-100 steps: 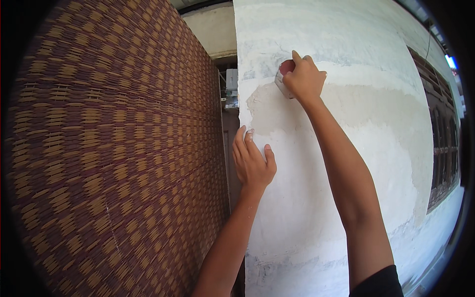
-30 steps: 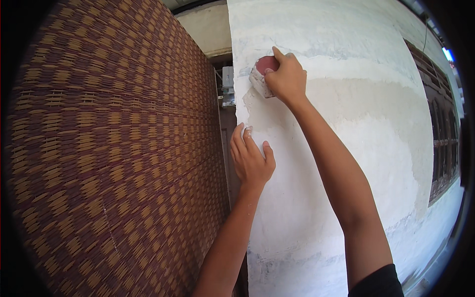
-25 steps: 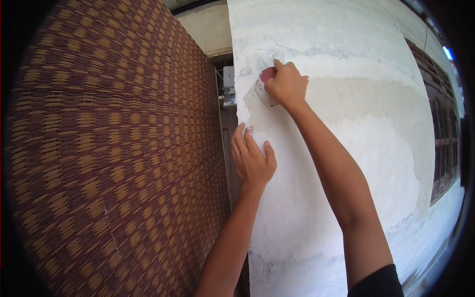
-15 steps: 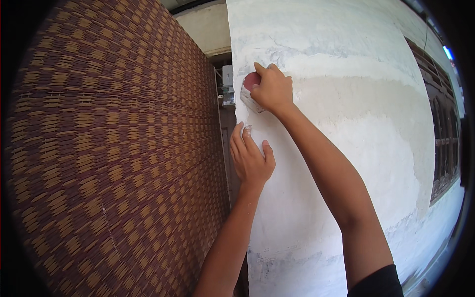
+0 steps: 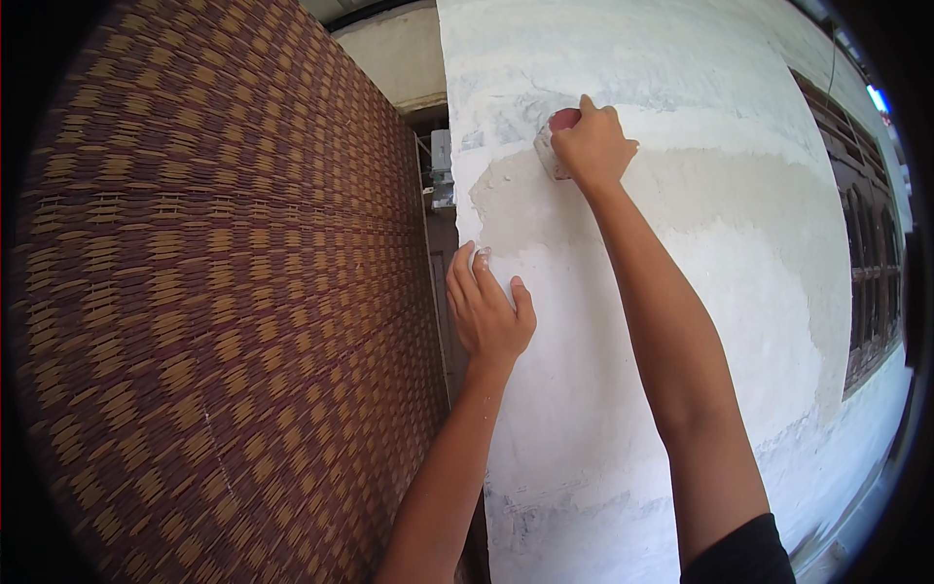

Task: The person applies wall putty from a bucket onto an exterior wall, then smooths it with a putty knife.

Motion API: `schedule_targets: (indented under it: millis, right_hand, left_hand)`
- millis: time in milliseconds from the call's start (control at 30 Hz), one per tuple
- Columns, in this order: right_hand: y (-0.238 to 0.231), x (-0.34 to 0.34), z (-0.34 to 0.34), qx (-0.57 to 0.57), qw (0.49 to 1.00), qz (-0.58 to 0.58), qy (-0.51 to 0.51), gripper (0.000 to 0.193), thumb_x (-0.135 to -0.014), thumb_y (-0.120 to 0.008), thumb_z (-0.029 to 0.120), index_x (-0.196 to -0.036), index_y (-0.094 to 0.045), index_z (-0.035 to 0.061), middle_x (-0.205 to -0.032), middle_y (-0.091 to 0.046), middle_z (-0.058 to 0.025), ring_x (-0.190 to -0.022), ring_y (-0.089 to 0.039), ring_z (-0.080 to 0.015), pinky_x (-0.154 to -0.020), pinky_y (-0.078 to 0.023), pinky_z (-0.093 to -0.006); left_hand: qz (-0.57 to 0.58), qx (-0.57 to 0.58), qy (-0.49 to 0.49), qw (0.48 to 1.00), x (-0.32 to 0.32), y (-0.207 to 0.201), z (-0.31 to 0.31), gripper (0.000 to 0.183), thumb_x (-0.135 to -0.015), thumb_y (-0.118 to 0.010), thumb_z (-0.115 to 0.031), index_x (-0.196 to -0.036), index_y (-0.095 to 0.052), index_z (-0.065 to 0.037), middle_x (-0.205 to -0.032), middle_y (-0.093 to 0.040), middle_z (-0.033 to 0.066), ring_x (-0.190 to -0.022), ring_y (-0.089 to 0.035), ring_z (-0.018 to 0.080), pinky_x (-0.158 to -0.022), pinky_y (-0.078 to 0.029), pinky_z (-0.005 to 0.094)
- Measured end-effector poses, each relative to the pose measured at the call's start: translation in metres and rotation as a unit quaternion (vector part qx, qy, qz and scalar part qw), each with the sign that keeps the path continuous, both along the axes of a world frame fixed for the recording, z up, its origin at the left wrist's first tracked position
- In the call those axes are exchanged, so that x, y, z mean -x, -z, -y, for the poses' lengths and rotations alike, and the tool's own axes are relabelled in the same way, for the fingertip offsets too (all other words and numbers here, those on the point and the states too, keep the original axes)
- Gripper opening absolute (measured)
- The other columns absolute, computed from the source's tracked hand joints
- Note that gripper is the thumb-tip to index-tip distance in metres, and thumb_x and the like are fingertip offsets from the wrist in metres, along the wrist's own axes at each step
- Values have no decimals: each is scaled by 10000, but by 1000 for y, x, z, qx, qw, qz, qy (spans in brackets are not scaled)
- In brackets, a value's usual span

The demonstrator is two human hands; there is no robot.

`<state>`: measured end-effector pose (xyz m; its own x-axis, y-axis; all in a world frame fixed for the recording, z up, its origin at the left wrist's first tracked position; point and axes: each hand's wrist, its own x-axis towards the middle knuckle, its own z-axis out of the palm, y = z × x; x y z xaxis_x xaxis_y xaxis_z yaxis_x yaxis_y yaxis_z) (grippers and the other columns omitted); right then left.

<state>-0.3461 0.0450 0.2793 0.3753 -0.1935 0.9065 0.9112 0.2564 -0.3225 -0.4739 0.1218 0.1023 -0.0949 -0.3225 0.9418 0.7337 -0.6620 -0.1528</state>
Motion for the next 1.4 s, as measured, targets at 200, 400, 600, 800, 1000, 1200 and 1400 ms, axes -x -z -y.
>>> schedule_targets:
  millis: [200, 400, 600, 800, 1000, 1200, 1400]
  right_hand:
    - [19, -23, 15, -66, 997, 35, 8, 544, -791, -631, 133, -1330, -575, 90, -1090, -578, -115, -929, -625, -256, -846, -421, -437]
    - [60, -49, 40, 20, 994, 57, -88, 537, -845, -603, 119, -1374, -532, 60, -1071, -573, -159, -990, -617, -316, -865, -496, -414]
    - [101, -106, 70, 62, 991, 53, -105, 491, -852, -604, 112, -1343, -579, 103, -1022, -575, -162, -963, -617, -311, -848, -498, -418]
    - [150, -182, 114, 61, 988, 16, -142, 405, -866, -588, 71, -1266, -645, 97, -969, -562, -138, -895, -618, -265, -834, -501, -384]
    - [202, -268, 163, 81, 994, -23, -72, 405, -864, -606, 58, -1266, -643, 91, -960, -569, -119, -876, -615, -242, -834, -503, -374]
    - [257, -338, 233, 107, 991, -78, -5, 420, -856, -619, 38, -1273, -636, 79, -954, -574, -126, -872, -618, -238, -821, -502, -361]
    - [319, -399, 295, 115, 980, -145, 75, 456, -849, -576, 7, -1300, -613, 70, -994, -551, -150, -895, -596, -257, -840, -487, -361]
  left_hand:
    - [7, -13, -44, 999, -1, 0, 4, 486, -832, -558, -156, -1230, -438, 97, -1357, -390, 271, -1266, -396, 428, -1033, -319, 528]
    - [-52, -54, -70, 995, -10, 2, 4, 440, -823, -548, -150, -1208, -462, 46, -1350, -432, 240, -1279, -395, 401, -1029, -303, 523]
    - [-75, -73, 38, 994, -73, 17, 34, 428, -830, -534, -153, -1210, -471, 34, -1311, -469, 211, -1207, -436, 368, -978, -316, 485]
    - [-97, -61, 205, 972, -170, 42, 66, 402, -881, -512, -178, -1209, -467, 50, -1271, -482, 198, -1126, -464, 339, -939, -354, 459]
    - [-118, -31, 315, 941, -274, 80, 103, 379, -942, -472, -196, -1217, -444, 63, -1283, -434, 224, -1122, -476, 342, -954, -390, 463]
    - [-142, 8, 430, 892, -371, 119, 153, 401, -953, -459, -197, -1242, -405, 76, -1292, -408, 251, -1132, -479, 353, -956, -418, 477]
    - [-128, 31, 532, 836, -453, 163, 211, 392, -909, -491, -187, -1211, -450, 60, -1276, -438, 246, -1155, -465, 372, -970, -396, 478]
